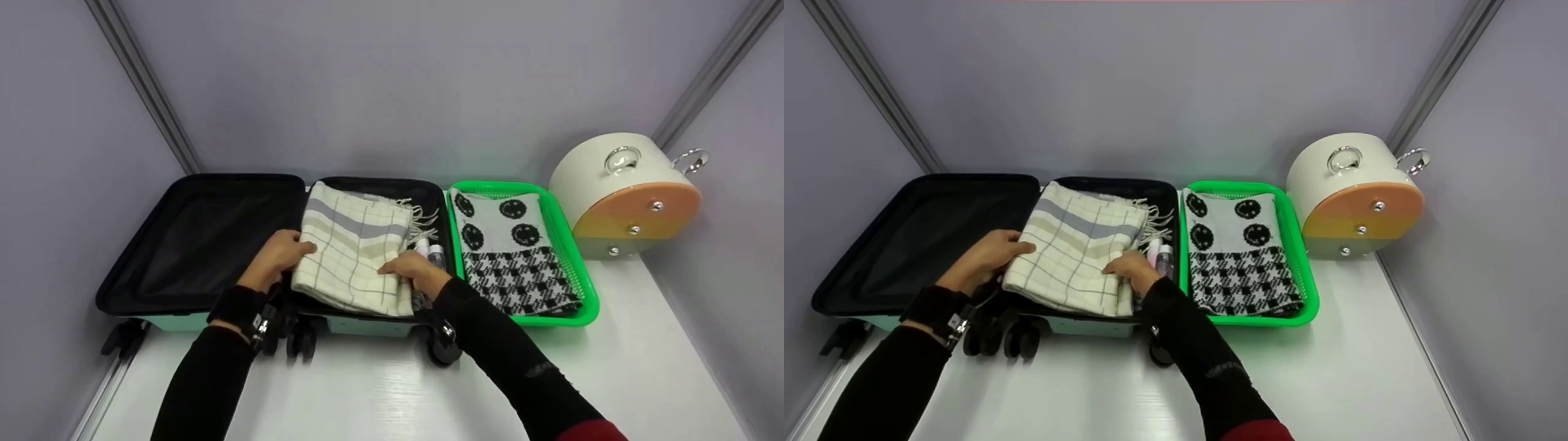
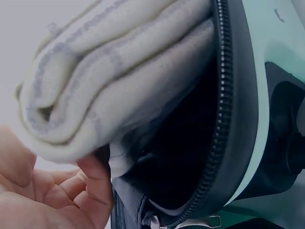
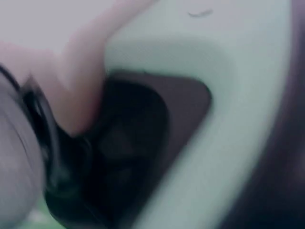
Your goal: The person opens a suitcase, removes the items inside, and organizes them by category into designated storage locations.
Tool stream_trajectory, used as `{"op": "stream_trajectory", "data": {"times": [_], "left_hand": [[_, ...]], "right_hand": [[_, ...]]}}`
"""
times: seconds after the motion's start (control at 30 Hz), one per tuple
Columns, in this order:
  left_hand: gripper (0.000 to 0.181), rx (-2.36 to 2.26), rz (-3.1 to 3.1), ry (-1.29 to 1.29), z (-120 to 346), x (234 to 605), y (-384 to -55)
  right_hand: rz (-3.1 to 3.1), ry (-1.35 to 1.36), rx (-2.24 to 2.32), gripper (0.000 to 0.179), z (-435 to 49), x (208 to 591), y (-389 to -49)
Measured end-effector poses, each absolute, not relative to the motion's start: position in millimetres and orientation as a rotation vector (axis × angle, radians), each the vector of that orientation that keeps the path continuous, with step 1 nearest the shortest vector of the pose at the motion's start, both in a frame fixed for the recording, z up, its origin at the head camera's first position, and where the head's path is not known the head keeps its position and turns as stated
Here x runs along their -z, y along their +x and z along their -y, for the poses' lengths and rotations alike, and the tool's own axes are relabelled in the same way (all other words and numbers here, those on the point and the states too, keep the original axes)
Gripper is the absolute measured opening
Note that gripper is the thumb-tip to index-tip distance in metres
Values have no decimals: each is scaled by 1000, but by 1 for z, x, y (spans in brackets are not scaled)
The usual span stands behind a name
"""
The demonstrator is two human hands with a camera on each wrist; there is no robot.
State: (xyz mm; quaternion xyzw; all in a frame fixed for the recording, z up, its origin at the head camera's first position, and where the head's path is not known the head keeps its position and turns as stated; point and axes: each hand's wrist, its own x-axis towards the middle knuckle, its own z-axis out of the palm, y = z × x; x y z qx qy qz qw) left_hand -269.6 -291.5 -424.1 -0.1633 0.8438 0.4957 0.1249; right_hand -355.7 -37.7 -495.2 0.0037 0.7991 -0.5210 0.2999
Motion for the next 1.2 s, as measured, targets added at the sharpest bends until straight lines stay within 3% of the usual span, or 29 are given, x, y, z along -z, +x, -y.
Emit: {"op": "stream_trajectory", "data": {"times": [0.27, 0.87, 1.03, 1.2], "left_hand": [[66, -1515, -2533, -355, 290, 399, -272], [38, -1906, -2573, -200, 223, 332, -307], [37, -1989, -2538, -194, 211, 315, -312], [33, -1940, -2555, -175, 208, 319, -301]], "right_hand": [[-2088, -72, 1437, 42, 17, 439, -375], [-2147, -182, 1598, 38, -55, 326, -403], [-2037, -77, 1657, 43, -66, 314, -409], [-1927, -47, 1608, 47, -73, 331, -407]]}}
